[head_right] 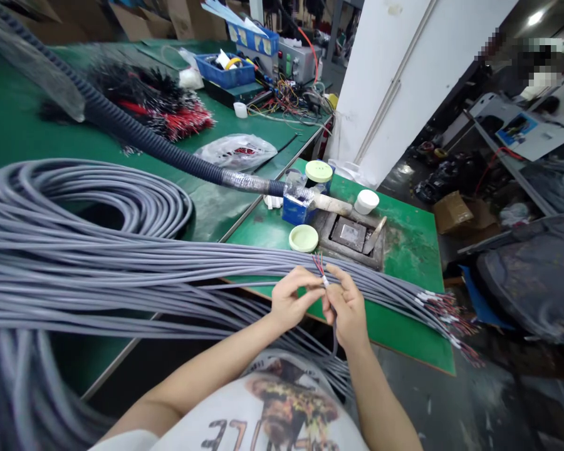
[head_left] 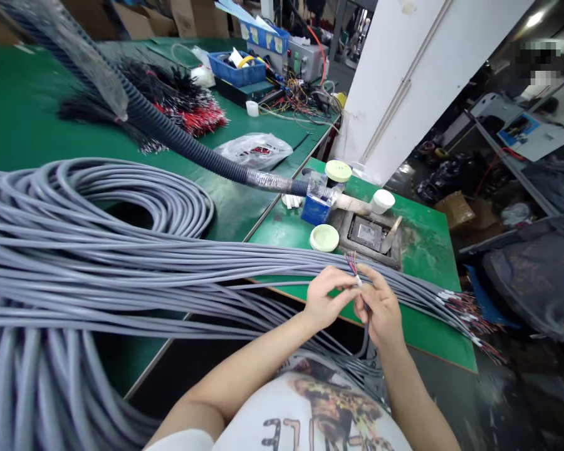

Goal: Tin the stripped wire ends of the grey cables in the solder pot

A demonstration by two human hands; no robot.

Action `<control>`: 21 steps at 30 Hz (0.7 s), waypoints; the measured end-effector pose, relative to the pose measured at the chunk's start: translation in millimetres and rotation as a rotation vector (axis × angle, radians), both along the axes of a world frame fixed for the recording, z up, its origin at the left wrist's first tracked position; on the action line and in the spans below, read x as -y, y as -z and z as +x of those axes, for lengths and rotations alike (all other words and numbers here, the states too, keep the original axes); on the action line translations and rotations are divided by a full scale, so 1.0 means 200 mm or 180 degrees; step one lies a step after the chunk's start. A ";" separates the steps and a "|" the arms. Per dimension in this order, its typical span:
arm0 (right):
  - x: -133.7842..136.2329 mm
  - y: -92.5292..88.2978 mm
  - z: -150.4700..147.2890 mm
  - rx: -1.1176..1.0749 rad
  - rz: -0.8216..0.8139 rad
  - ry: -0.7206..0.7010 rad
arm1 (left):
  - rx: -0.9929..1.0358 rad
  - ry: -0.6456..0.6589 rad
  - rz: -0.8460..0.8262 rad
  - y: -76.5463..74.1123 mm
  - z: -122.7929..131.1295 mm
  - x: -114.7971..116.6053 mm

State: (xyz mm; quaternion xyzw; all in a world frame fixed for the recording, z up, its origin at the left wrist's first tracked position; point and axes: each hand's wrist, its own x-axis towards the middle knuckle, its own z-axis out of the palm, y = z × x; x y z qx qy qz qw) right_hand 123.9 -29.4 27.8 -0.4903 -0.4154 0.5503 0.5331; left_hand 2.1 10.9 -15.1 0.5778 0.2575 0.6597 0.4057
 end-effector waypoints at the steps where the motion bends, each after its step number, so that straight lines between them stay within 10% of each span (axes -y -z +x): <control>1: 0.00 0.00 0.00 -0.0030 0.0018 0.0006 | 0.0226 0.0114 -0.0455 0.01 0.01 0.01; 7: 0.03 0.00 0.03 0.0320 -0.0120 -0.0233 | 0.0493 0.1586 -0.1648 0.01 0.00 0.01; 21: -0.13 -0.24 0.03 0.3919 0.1728 -0.0508 | 0.0229 0.2093 -0.1685 -0.03 0.00 0.10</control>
